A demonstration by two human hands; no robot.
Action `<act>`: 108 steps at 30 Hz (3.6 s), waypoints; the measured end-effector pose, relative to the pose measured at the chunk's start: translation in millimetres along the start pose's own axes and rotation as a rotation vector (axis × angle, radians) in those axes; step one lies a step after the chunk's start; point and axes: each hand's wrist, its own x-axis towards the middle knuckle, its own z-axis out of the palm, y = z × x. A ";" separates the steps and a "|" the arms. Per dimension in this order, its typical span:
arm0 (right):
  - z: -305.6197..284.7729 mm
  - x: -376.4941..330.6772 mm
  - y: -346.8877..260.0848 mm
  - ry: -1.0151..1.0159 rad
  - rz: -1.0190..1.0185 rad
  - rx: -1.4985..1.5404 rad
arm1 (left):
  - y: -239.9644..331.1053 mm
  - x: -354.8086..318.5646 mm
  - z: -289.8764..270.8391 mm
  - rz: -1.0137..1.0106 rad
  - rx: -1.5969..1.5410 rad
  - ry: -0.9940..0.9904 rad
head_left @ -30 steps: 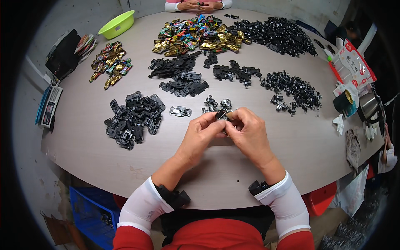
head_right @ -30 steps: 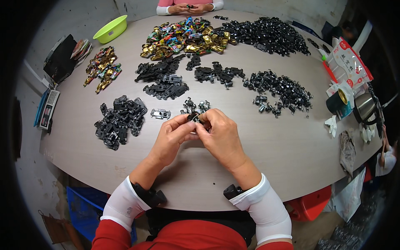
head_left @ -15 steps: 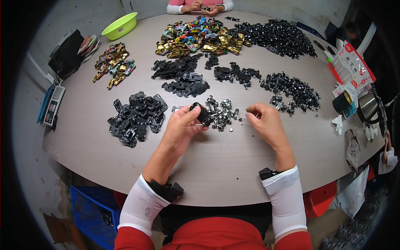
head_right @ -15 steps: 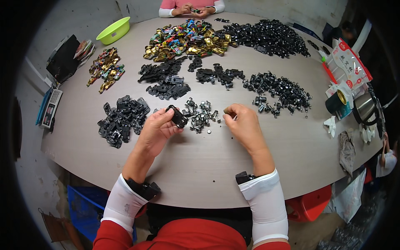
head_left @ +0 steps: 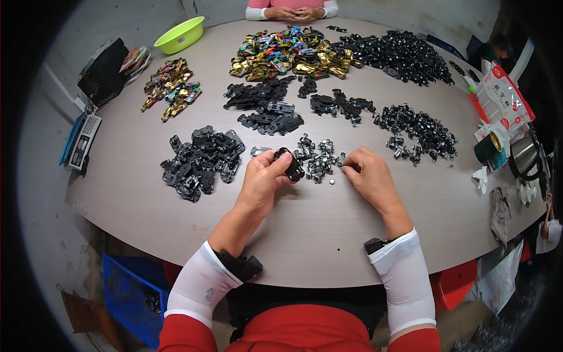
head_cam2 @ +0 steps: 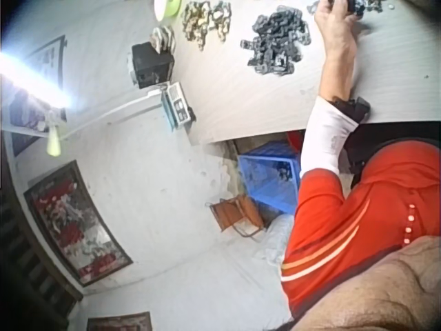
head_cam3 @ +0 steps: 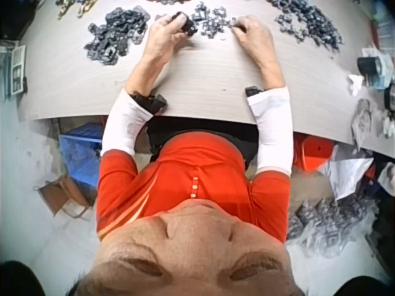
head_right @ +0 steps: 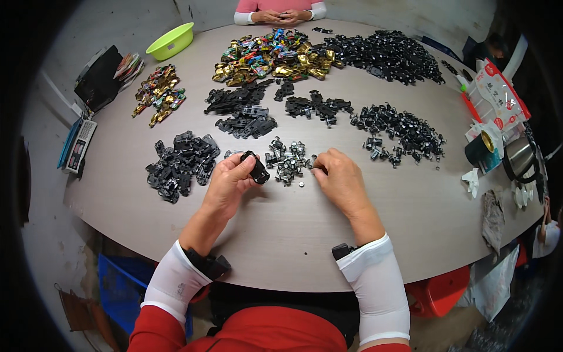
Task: The person sits at a table and assembles small black plastic components by hand. They pick up a base piece and insert a small metal pin into it, then place the assembled unit into a growing pile. The process is repeated continuously throughout the clip.
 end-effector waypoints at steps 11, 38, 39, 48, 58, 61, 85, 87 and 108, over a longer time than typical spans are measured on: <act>-12.4 2.9 -3.6 0.123 -0.026 0.087 | 24.5 -7.2 -19.8 0.055 0.080 0.070; -9.7 0.1 -8.0 -0.006 -0.005 0.071 | 41.5 4.7 -55.5 0.758 1.476 0.086; -8.2 -0.4 -9.0 -0.004 -0.009 0.080 | 35.7 7.5 -47.7 0.743 1.563 0.045; -7.6 -0.1 -11.2 0.033 -0.090 0.087 | 32.6 31.7 -28.8 0.455 1.770 -0.060; -1.1 -5.7 -52.8 0.076 -0.193 0.338 | 24.9 29.2 -0.7 0.003 0.399 -0.057; 4.8 -8.9 -57.8 0.080 -0.226 0.346 | 24.5 25.1 6.5 -0.031 0.225 -0.066; 5.3 -5.3 -51.5 0.086 -0.293 0.271 | 4.1 9.3 14.2 -0.052 0.044 -0.133; 6.7 -5.7 -50.7 0.090 -0.264 0.259 | 3.3 8.6 16.3 -0.081 -0.004 -0.122; 5.9 -6.2 -46.6 0.007 -0.252 0.365 | -8.7 4.7 17.7 -0.045 0.001 -0.062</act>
